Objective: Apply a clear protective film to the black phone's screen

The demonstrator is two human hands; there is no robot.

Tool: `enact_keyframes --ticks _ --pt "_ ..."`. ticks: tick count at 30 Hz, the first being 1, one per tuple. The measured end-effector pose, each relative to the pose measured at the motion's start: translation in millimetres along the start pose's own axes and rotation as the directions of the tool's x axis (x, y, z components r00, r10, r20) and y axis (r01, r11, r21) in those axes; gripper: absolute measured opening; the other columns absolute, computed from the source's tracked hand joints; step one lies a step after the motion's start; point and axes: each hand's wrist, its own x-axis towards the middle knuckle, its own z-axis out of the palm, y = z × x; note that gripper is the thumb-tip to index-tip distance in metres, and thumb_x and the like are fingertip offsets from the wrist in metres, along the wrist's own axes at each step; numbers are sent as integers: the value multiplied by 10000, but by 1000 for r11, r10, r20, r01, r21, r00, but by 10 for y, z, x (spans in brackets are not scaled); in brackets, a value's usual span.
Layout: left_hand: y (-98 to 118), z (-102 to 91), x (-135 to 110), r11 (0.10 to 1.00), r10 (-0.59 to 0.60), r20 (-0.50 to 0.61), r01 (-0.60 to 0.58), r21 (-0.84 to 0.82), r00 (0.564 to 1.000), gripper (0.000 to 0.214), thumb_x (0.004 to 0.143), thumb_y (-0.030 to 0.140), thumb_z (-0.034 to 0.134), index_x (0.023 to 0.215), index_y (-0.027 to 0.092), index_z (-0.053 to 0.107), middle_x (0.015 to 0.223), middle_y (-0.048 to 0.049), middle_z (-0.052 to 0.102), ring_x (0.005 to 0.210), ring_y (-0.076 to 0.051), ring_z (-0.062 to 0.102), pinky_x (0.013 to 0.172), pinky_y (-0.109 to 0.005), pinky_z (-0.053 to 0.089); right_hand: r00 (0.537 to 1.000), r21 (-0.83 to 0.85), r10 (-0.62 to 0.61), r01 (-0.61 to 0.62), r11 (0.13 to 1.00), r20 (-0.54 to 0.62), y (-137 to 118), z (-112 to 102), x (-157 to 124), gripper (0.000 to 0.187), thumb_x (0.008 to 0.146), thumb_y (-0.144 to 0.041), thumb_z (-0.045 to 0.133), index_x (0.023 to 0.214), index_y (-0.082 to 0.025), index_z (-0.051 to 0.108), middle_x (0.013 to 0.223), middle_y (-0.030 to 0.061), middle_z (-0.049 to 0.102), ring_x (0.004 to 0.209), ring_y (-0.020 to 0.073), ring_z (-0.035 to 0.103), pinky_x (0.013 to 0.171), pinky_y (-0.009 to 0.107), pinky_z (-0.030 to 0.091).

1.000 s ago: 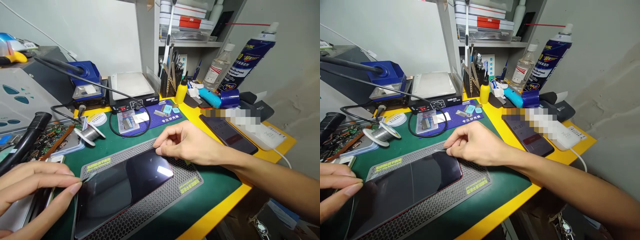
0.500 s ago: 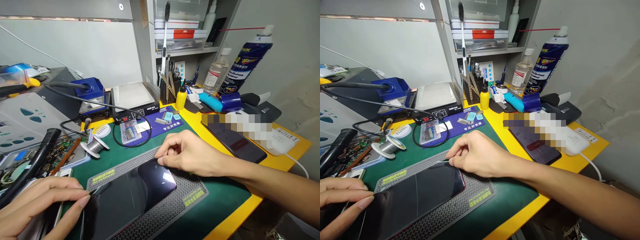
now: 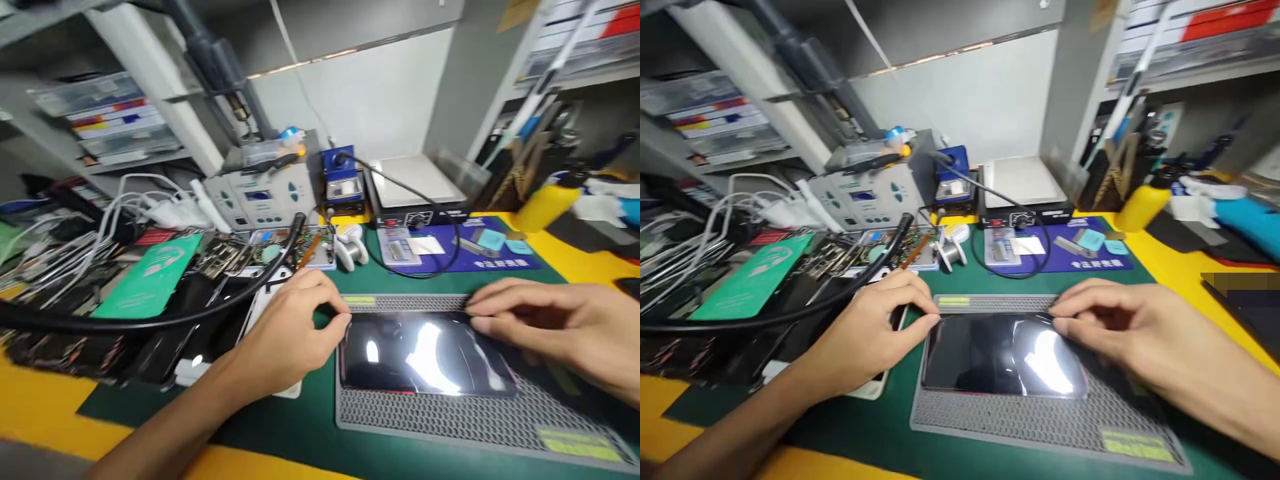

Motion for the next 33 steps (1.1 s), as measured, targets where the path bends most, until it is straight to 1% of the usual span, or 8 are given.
enact_keyframes --ticks 3,6,9,13,17,20,27,33 --pt "-33 -9 -24 999 -34 8 35 -28 999 103 840 155 639 762 208 678 884 5 674 893 -147 615 863 -310 472 992 -34 125 -124 992 25 74 12 22 83 751 -449 765 770 -384 813 1051 154 753 844 299 700 465 378 387" --pt "-40 -9 -38 996 -52 16 53 -66 999 106 832 157 640 749 204 687 864 9 675 894 -152 607 845 -318 475 996 -41 72 -74 996 -49 103 42 17 53 663 -430 815 707 -401 810 1003 172 756 869 327 682 573 455 438" --pt "-48 -9 -34 994 -52 22 54 -93 998 104 833 166 638 753 203 692 878 5 673 912 -162 598 852 -335 474 992 -67 25 -33 997 -122 42 83 -3 51 650 -458 812 669 -412 800 954 177 756 850 335 661 624 505 429" --pt "-64 -5 -37 992 -51 20 53 -111 999 114 834 166 633 741 200 690 874 -1 668 916 -168 589 856 -350 467 991 -79 46 -56 995 -123 -64 105 -26 110 632 -507 818 655 -400 801 939 181 753 744 300 661 538 465 408" --pt "-70 1 -48 991 -55 19 57 -119 998 121 837 162 632 737 206 683 877 1 664 911 -167 591 835 -346 465 988 -31 110 -114 993 -110 -61 102 -43 37 693 -423 817 672 -395 804 955 159 754 659 269 658 401 383 334" --pt "-68 2 -47 991 -57 17 59 -119 998 124 836 160 631 733 209 680 868 7 662 894 -166 593 819 -346 461 984 -20 130 -134 991 -119 -58 109 -57 104 722 -476 796 686 -379 803 1021 158 744 609 240 635 362 353 311" --pt "-54 -1 -23 992 -53 19 55 -115 998 123 838 157 635 737 206 683 850 19 655 889 -152 592 821 -324 454 991 -72 117 -122 990 -72 -171 82 -64 218 680 -580 793 736 -370 808 1034 158 743 559 190 551 475 391 438" --pt "-45 -11 -23 993 -43 1 43 -112 999 119 838 162 641 736 206 681 860 20 655 888 -140 598 811 -301 456 981 -96 191 -188 977 25 -185 9 -41 210 725 -576 774 729 -370 815 1135 160 719 642 253 628 453 390 433"
